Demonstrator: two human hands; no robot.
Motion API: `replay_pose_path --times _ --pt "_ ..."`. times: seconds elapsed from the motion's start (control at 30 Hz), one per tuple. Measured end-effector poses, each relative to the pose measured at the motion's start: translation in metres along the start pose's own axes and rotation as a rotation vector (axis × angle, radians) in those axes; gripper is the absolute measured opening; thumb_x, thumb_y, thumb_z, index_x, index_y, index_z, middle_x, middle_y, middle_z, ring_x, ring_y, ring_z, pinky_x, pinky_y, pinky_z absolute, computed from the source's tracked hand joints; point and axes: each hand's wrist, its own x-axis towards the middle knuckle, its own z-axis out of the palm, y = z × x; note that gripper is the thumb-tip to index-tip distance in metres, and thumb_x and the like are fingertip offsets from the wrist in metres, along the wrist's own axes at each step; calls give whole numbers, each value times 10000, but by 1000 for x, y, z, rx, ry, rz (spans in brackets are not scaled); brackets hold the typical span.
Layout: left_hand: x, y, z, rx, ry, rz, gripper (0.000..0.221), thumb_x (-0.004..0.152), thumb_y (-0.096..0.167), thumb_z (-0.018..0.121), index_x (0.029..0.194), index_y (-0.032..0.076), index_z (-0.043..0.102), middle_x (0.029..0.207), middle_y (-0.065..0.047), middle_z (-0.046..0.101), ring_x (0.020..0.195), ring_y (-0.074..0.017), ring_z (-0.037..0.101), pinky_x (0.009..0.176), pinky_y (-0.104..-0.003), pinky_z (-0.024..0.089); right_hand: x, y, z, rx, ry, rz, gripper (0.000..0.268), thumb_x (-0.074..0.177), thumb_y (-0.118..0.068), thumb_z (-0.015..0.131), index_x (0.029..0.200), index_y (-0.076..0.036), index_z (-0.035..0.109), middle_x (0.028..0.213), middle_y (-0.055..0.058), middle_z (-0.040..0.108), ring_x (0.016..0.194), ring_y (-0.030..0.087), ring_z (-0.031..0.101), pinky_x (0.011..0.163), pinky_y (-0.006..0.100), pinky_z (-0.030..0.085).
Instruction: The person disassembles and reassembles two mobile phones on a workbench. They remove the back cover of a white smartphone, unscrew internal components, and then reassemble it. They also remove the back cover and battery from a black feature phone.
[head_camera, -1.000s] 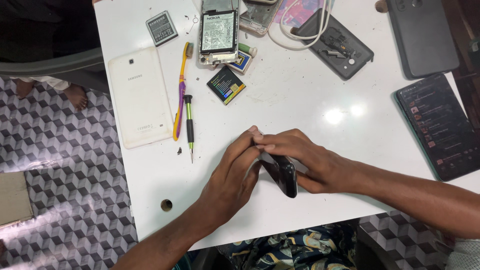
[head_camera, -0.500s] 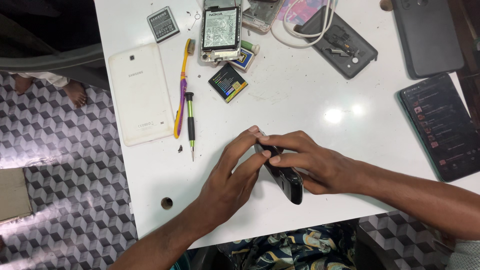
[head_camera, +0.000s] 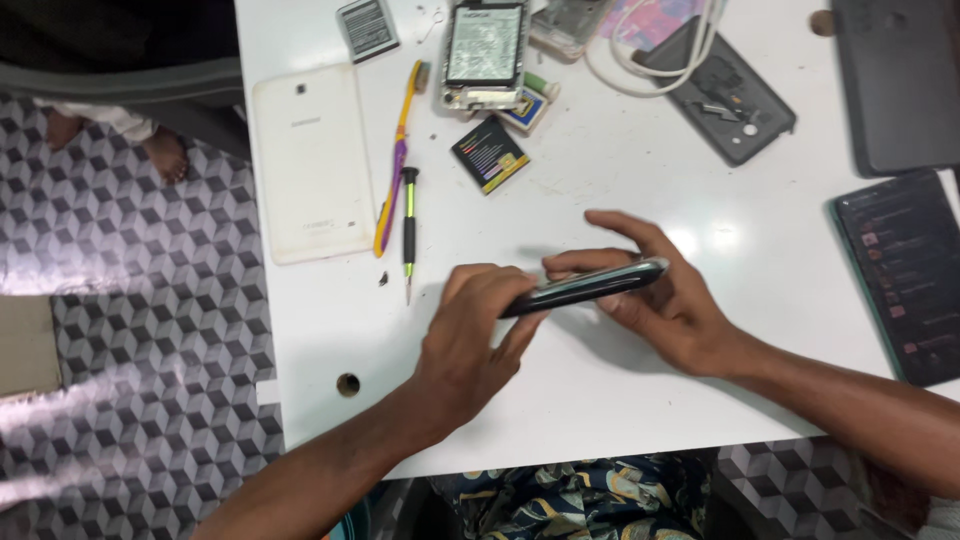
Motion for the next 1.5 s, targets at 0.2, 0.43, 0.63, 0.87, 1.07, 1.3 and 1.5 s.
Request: replay_pose_path --times 0.2,0.43,0.63,0.87,1.07,1.3,1.5 --pt "1 3 -4 -2 -34 56 505 930 -5 810 1336 -4 510 1253 -135 634 1132 -277 651 934 -366 579 10 8 0 353 34 93 660 1018 -102 526 1579 -65 180 1433 233 581 1355 333 576 1124 512 537" --pt "2 3 -6 -19 -56 72 506 949 -1 796 1353 5 493 1263 -127 623 1145 -269 642 942 -350 585 11 17 -3 417 -12 68 676 1024 -93 534 1594 -88 170 1436 222 569 1389 334 546 1148 525 456" --pt "2 2 -8 -3 -64 87 503 955 -2 795 1357 0 492 1240 -122 621 1129 -258 645 932 -350 582 11 19 -4 421 -17 56 688 1021 -91 544 1599 -99 172 1434 218 573 1390 331 547 1152 530 455" --pt "0 0 -6 -27 -55 89 500 963 15 802 1350 4 485 1242 -120 627 1130 -249 651 926 -352 577 11 18 -4 423 -4 80 685 1021 -99 540 1599 -109 172 1419 232 577 1378 338 556 1144 533 460" --pt "-2 -1 -4 -67 -63 66 486 974 33 797 1335 25 471 1233 -120 631 1143 -245 653 934 -347 581 13 18 -3 428 19 100 680 1020 -97 531 1599 -124 177 1389 246 590 1350 342 577 1110 535 488" --pt "-3 3 -8 -79 -134 114 626 951 164 845 1420 15 458 1293 -106 555 1128 -203 648 938 -294 610 17 14 -1 462 43 188 814 1001 -103 539 1638 -239 51 1286 241 589 1272 324 595 1075 508 509" --pt "-4 6 -11 17 -197 168 660 949 247 856 1430 -12 486 1275 -80 533 1053 -143 616 912 -234 617 21 5 -2 449 -91 275 861 987 -149 507 1649 -230 -38 1419 239 532 1328 320 572 1109 498 466"
